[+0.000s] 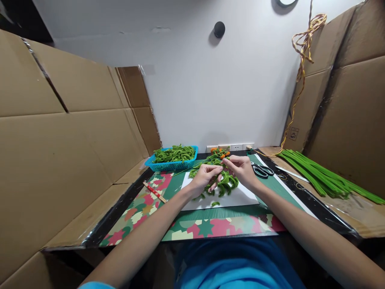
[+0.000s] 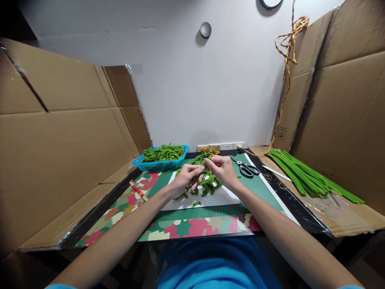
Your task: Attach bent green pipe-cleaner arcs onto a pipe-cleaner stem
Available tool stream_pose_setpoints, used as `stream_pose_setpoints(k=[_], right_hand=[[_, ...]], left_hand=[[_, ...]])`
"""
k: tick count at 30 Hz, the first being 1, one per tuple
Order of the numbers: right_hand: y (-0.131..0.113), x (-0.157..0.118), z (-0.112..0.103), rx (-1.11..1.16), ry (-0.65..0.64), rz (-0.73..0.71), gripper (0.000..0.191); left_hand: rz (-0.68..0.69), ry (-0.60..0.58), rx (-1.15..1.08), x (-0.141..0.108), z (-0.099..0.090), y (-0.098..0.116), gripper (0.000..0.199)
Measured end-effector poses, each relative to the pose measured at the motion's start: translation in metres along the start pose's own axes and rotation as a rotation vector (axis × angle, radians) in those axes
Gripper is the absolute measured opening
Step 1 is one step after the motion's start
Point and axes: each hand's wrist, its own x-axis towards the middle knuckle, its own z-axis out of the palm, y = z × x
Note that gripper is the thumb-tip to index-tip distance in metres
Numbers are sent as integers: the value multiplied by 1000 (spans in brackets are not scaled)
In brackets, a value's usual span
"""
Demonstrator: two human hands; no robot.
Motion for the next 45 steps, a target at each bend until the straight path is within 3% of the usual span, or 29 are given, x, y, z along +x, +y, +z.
stream_pose_setpoints(k=[10, 21, 37, 45], right_hand=[[4, 1, -1, -32, -9, 11, 55], [10, 2, -2, 1, -177, 36, 52], [5, 0, -6, -208, -29, -93, 61], [3, 0, -6, -206, 23, -85, 61]], left_hand=[[-11, 36, -60, 1, 2, 1, 43], [-4, 63, -42, -1, 7, 3, 42], [-164, 10, -141, 2, 7, 1, 61], [-213, -39, -168, 3, 7, 0, 48]])
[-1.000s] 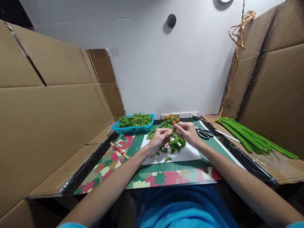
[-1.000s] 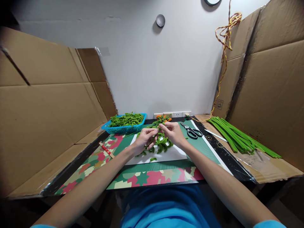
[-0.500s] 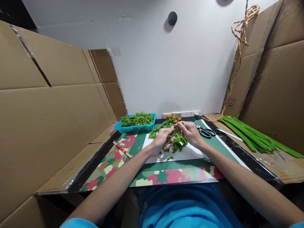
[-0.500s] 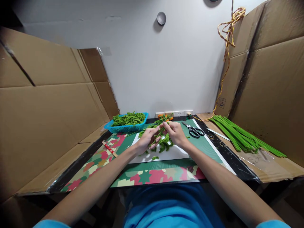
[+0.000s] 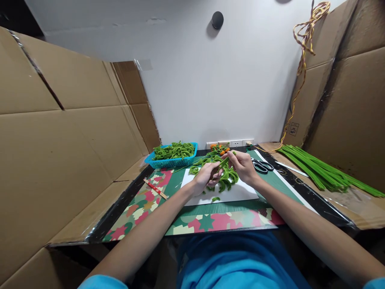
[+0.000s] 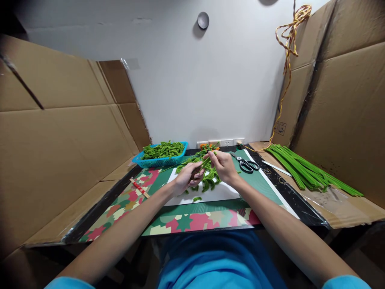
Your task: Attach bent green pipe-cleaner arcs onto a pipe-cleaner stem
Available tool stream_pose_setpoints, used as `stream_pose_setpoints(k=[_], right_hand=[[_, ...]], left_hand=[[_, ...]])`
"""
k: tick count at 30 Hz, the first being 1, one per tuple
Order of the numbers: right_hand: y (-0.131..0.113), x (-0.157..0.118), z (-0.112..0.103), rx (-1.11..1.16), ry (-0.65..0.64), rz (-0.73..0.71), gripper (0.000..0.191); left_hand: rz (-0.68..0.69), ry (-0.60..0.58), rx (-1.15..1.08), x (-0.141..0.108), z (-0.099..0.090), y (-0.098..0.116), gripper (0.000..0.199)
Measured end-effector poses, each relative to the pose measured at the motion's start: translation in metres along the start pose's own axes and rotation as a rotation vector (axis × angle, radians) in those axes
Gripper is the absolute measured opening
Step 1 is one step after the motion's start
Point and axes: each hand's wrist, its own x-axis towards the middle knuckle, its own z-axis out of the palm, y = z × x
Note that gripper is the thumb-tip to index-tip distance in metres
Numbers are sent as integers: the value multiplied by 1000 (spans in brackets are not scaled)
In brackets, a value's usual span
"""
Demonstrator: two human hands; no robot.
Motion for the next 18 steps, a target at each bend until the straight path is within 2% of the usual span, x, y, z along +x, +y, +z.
stream_pose_setpoints(k=[7, 18], right_hand=[[6, 4, -5, 2, 98, 26, 63], [5, 8, -13, -16, 263, -27, 62]], left_hand=[[-86, -34, -18, 0, -1, 0, 47], [-137, -28, -53, -2, 1, 5, 44]])
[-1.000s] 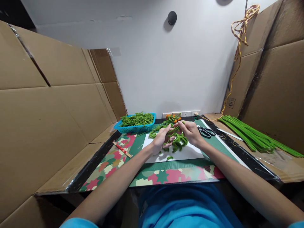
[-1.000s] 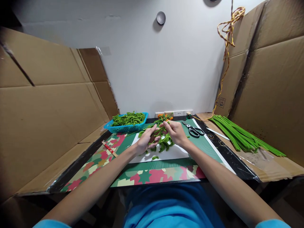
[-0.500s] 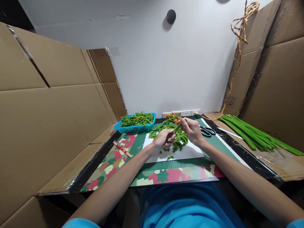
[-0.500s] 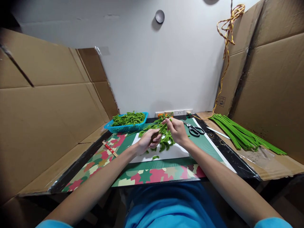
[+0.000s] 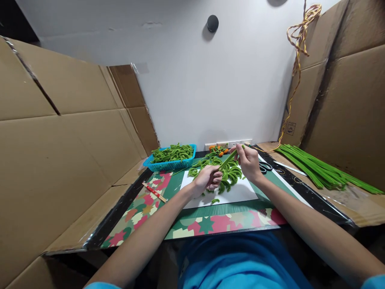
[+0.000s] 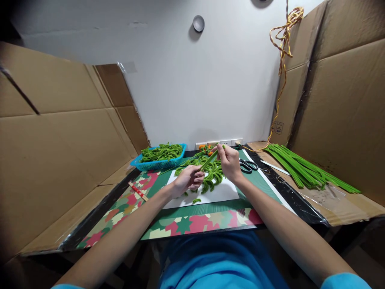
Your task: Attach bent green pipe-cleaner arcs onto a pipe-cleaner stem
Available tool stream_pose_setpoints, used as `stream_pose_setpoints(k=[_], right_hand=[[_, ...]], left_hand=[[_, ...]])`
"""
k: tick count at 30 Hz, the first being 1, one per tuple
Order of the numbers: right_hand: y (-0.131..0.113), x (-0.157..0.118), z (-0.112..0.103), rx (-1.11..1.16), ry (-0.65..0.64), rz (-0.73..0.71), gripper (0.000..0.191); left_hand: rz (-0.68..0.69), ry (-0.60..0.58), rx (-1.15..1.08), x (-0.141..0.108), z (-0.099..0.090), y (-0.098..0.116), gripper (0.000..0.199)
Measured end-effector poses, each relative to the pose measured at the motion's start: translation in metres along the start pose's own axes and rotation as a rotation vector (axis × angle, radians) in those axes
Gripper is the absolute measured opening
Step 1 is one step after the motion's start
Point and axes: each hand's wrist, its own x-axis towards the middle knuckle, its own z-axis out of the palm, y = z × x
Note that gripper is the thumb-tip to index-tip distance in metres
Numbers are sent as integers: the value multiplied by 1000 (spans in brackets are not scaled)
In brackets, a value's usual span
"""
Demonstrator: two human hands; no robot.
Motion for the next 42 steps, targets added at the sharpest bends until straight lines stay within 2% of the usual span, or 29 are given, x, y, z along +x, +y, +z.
stream_pose_setpoints(k=[11, 21, 29, 34, 42], right_hand=[[-1, -2, 5, 17, 55, 38, 65], [10, -3, 12, 133, 54, 175, 71], [17, -2, 15, 173, 59, 198, 72], [22, -1, 14, 136, 52, 194, 71], [20, 1, 13, 167, 46, 190, 69]], left_hand=[[124, -20, 19, 6, -6, -3, 49], [101, -41, -219, 3, -12, -2, 40], [170, 32, -252, 0, -4, 0, 37], [161, 44, -229, -1, -3, 0, 45], [182, 41, -233, -3, -1, -1, 39]])
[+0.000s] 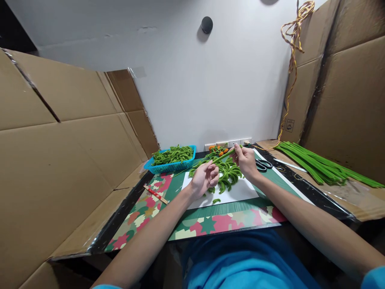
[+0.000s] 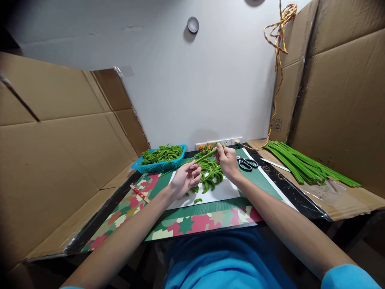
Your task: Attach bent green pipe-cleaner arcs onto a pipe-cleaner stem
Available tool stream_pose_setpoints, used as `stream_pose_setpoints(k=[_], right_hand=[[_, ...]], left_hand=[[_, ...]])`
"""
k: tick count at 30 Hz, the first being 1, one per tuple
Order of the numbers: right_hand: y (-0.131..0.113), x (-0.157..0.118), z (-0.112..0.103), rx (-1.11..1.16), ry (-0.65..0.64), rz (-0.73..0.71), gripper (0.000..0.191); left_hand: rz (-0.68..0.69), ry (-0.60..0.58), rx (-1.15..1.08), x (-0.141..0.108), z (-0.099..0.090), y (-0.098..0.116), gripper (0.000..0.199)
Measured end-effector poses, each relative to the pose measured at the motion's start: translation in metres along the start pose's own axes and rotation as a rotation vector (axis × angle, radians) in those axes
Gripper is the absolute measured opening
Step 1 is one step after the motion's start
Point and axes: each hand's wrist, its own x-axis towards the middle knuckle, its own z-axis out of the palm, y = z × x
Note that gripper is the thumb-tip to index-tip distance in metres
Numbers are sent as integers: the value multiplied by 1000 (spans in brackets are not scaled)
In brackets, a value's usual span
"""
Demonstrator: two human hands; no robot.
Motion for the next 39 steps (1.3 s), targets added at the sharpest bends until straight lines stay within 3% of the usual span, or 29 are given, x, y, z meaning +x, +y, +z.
stream_pose_setpoints(k=[12, 20, 30, 39], right_hand=[[3, 0, 1, -4, 22, 27, 70], [1, 4, -5, 27, 9, 4, 67], [3, 5, -8, 44, -2, -8, 65], [3, 6, -11, 34, 12, -7, 63]], left_hand=[[-30, 106, 40, 8, -3, -5, 49], [-3, 46, 2, 5, 2, -4, 41], [177, 58, -15, 5, 8, -10, 51], [202, 64, 88, 14, -4, -16, 51]])
